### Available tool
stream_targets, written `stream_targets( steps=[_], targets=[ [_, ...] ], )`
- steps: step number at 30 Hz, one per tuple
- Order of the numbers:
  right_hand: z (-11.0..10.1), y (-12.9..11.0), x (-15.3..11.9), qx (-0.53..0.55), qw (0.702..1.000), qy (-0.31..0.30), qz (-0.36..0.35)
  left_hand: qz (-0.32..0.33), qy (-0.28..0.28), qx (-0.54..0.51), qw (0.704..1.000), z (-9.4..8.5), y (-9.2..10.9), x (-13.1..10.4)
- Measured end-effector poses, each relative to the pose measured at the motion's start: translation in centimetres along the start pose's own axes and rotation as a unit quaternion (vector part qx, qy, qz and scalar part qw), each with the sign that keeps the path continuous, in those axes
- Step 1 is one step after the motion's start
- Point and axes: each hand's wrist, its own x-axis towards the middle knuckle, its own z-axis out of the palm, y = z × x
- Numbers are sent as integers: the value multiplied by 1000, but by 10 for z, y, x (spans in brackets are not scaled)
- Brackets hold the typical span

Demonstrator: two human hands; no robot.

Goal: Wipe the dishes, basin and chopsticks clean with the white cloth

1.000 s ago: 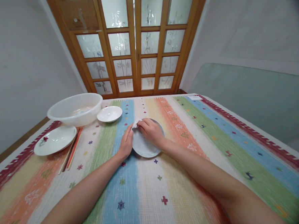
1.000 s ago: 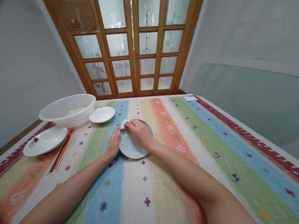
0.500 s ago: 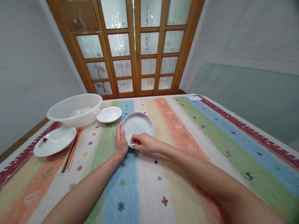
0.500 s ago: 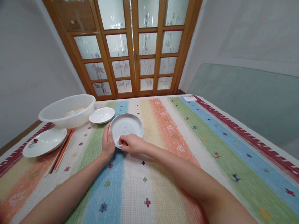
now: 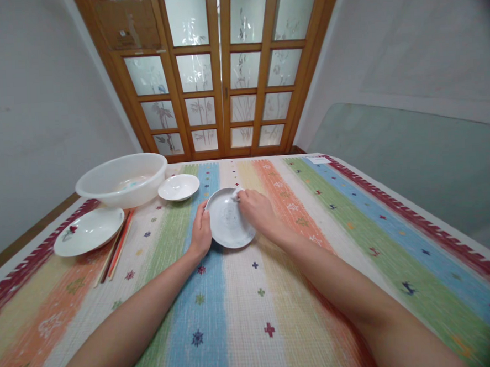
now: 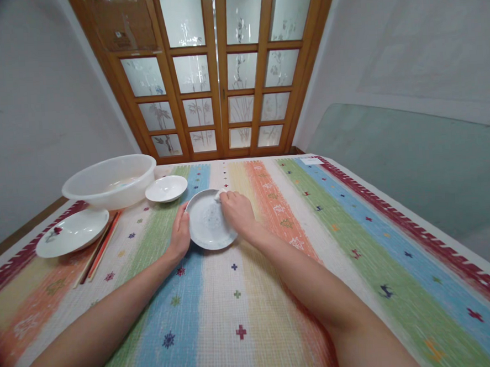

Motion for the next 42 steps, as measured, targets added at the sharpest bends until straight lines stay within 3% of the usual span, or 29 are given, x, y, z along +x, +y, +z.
stream_targets(
  steps=[3,7,11,14,18,22,25,28,32,35,38,42],
  targets=[
    [4,-7,-3,50,995,84,-34,-6,-48,-15,999,1,4,-2],
    [7,-24,-10,162,978,98,-83,0,-80,-15,997,2,3,-6],
    [11,-43,-18,271,951,34,-142,-5,-57,-7,998,3,-3,-7],
    [12,-52,-23,314,934,-47,-163,-9,-11,-1,1000,1,-8,-3],
    [8,-49,-24,280,936,-142,-157,-16,70,5,997,-4,-14,5],
    [5,-31,-15,176,963,-181,-88,-17,115,7,993,-6,-15,11],
    [5,-15,-6,90,984,-149,-23,-19,119,4,993,-6,-15,13],
    [4,-1,1,49,996,-69,1,-18,95,-6,995,-4,-13,13],
    [5,8,5,60,996,53,-39,-5,20,-22,1000,-1,-8,10],
    [9,2,4,115,984,104,-85,2,-43,-26,999,3,-4,5],
    [14,-12,0,196,966,99,-140,-5,-63,-27,998,7,-4,-1],
    [16,-36,-9,293,934,28,-202,-2,-26,-23,999,6,-10,-1]
  ],
)
